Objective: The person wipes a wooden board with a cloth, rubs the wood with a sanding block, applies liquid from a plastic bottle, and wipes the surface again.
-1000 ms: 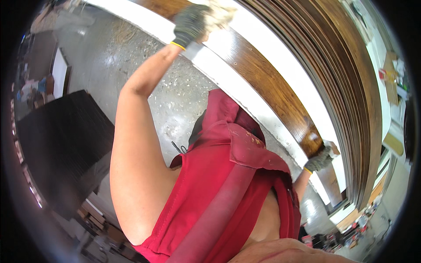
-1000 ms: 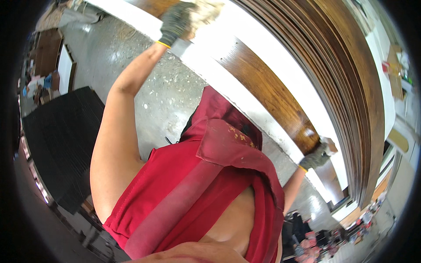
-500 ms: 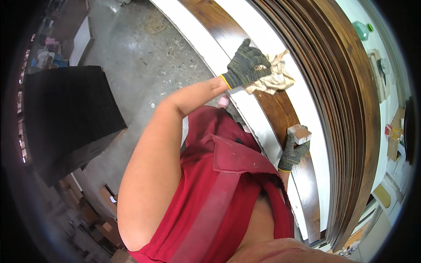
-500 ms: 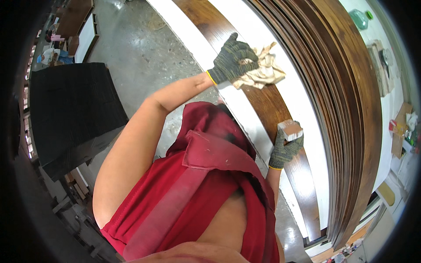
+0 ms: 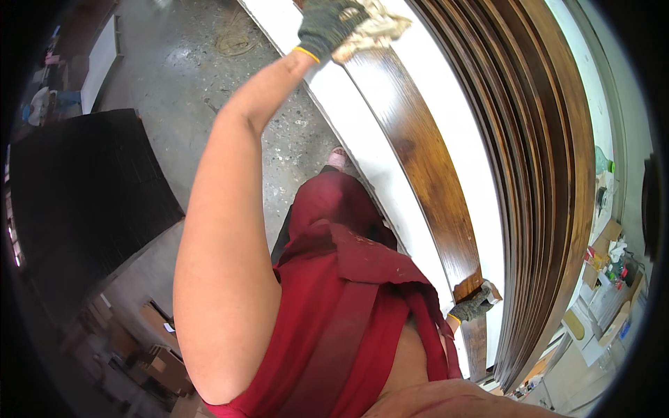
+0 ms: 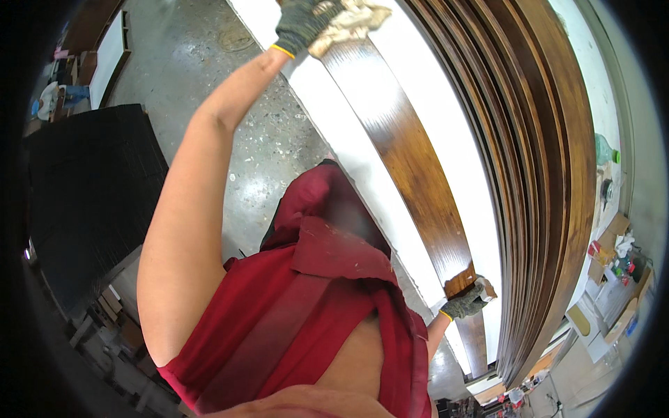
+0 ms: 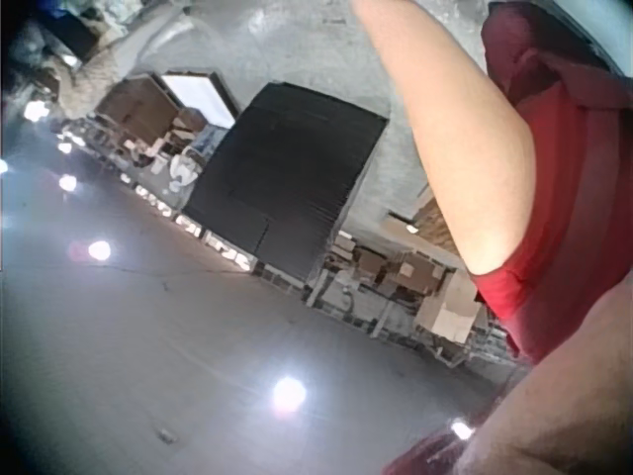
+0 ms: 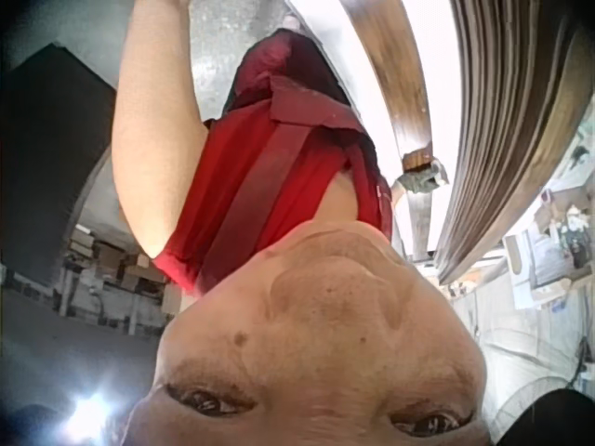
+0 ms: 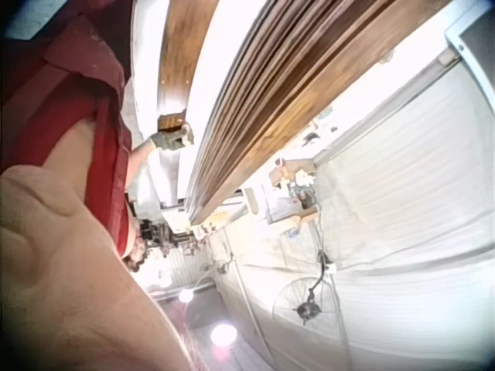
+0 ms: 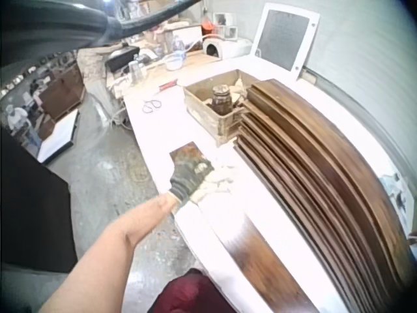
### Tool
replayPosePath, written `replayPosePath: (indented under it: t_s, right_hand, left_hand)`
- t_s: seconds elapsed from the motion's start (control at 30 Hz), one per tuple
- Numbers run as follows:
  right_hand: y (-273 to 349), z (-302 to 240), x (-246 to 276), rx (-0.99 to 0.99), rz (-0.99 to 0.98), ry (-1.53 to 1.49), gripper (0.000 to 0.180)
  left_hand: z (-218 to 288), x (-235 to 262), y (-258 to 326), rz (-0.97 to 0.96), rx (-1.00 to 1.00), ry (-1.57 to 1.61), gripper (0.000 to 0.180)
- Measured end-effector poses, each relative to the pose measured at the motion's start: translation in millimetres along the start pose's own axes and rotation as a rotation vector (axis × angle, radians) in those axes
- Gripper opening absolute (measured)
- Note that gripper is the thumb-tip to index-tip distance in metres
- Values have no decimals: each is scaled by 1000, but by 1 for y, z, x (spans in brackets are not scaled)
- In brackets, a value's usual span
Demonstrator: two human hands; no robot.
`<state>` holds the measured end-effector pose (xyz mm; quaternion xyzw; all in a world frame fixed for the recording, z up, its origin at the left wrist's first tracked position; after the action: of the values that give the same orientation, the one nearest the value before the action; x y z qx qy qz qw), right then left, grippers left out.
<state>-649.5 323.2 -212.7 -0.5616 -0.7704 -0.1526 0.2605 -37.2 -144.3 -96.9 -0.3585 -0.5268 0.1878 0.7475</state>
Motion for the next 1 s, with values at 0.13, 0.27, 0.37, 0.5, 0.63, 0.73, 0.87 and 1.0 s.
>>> replayPosePath:
  t_s: [0.13, 0.27, 0.37, 0.5, 0.63, 0.73, 0.87, 1.0]
  right_hand:
    - [-49, 135, -8, -24, 10, 12, 68]
    - [-104, 269, -6, -29, -25, 17, 62]
    - [-123, 316, -16, -72, -23, -72, 59]
    - [-92, 243, -39, -72, -74, -276, 53]
    - [12, 33, -76, 330, -317, -206, 58]
    - [86, -132, -130, 494, -610, -326, 70]
    - [137, -319, -215, 745, -1014, -280, 72]
    - [187, -463, -324, 963, -1278, -260, 58]
  left_hand:
    - [-4, -52, 21, -18, 246, 174, 21]
    - [25, -120, 90, -60, 342, -134, 31]
    - [68, -154, 141, 99, 161, -27, 26]
    - [153, -157, 197, -304, 186, 849, 28]
    - [190, -97, 159, -489, 4, 1364, 40]
    - [167, -48, 112, -605, -279, 778, 54]
    - [105, -27, 50, -297, -266, 625, 52]
    - [79, -31, 36, -665, -95, 865, 38]
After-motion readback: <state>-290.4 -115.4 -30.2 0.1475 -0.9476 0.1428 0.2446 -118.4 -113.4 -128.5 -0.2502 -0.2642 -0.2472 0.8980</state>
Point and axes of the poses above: each hand's wrist, its own y-axis away from the middle knuckle, its own x-axis out of the back of the hand, z = x × y, the point moved 1 cm from there along -y, towards the middle knuckle, and after that the axes turned 7 degrees about y, right-handed, at the moved point
